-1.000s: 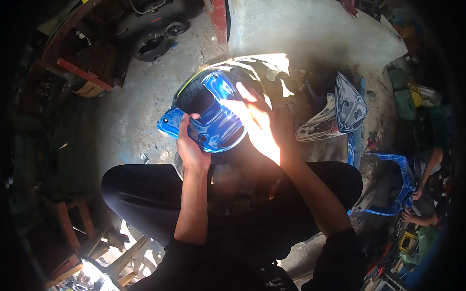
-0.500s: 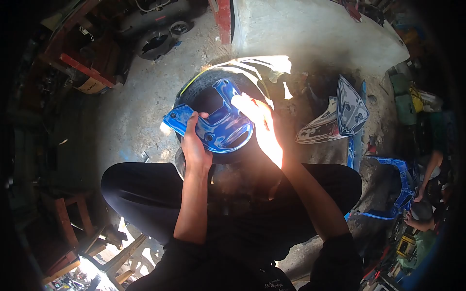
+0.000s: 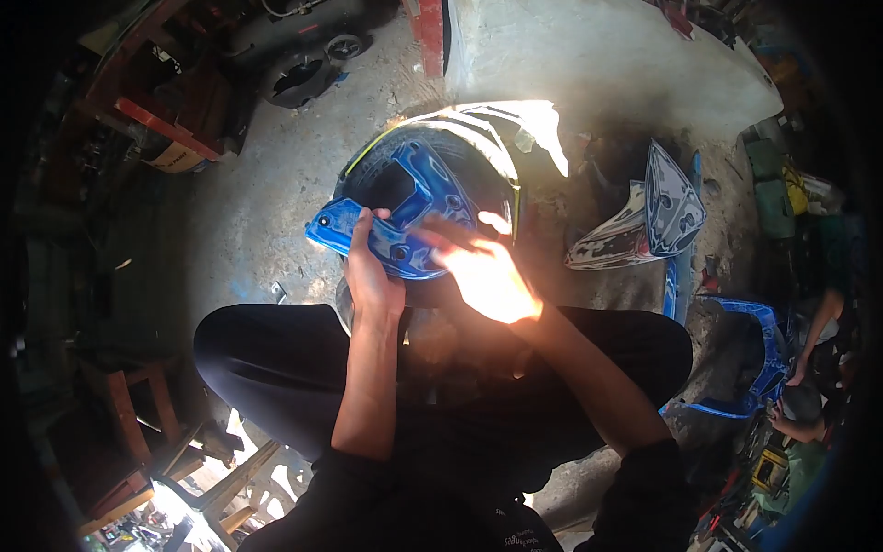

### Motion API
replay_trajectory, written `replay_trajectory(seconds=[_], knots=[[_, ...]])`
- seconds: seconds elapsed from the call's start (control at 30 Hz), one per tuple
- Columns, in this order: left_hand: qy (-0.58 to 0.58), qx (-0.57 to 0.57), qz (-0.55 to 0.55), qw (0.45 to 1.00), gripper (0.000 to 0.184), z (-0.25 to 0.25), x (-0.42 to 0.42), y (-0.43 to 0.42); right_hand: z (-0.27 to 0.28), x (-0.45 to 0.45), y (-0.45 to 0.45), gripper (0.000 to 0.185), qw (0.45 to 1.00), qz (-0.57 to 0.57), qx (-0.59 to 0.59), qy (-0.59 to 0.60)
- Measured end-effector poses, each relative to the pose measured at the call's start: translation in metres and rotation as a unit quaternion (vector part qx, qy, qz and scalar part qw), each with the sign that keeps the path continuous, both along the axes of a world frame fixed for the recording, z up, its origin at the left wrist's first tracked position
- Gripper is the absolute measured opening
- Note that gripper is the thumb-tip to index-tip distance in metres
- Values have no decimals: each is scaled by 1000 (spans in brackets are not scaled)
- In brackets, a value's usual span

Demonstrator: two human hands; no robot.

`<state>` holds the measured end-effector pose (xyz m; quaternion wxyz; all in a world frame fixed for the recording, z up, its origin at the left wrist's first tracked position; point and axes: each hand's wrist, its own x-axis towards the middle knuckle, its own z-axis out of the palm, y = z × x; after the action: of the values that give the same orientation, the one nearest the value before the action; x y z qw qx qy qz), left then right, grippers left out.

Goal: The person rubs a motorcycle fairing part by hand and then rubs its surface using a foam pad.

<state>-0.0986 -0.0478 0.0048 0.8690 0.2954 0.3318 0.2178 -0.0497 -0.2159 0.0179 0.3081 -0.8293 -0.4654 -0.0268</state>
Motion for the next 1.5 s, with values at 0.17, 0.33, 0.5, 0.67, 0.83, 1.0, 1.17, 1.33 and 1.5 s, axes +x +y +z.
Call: replay_trajectory(seconds=[0.17,0.33,0.5,0.67,0.83,1.0,1.17,1.33,1.5], knots=[[-6,-26,-26,999,16,2,-6,3,1,-12,-2,36,998,43,-5,-47],[8,53,25,998,22,-6,0,-8,10,-12,4,37,997,40,-11,-67],[4,20,29,999,18,-6,-1,-14,9,8,5,37,996,3,47,82],[8,-1,12,1000,19,1,0,-17,2,-4,2,42,996,72,10,-43],[-2,5,6,1000,20,-11,7,-15,5,0,-1,43,999,47,10,-19],[-46,6,-55,997,21,16,41,-14,41,17,4,41,998,-66,19,5],[-124,-34,-346,929,39,87,82,35,52,42,-3,46,985,-127,91,-68],[-113,2,-379,919,30,83,80,48,53,24,12,47,985,-45,149,-78],[-102,-53,-330,937,21,46,82,39,39,27,2,60,994,-52,61,-71]])
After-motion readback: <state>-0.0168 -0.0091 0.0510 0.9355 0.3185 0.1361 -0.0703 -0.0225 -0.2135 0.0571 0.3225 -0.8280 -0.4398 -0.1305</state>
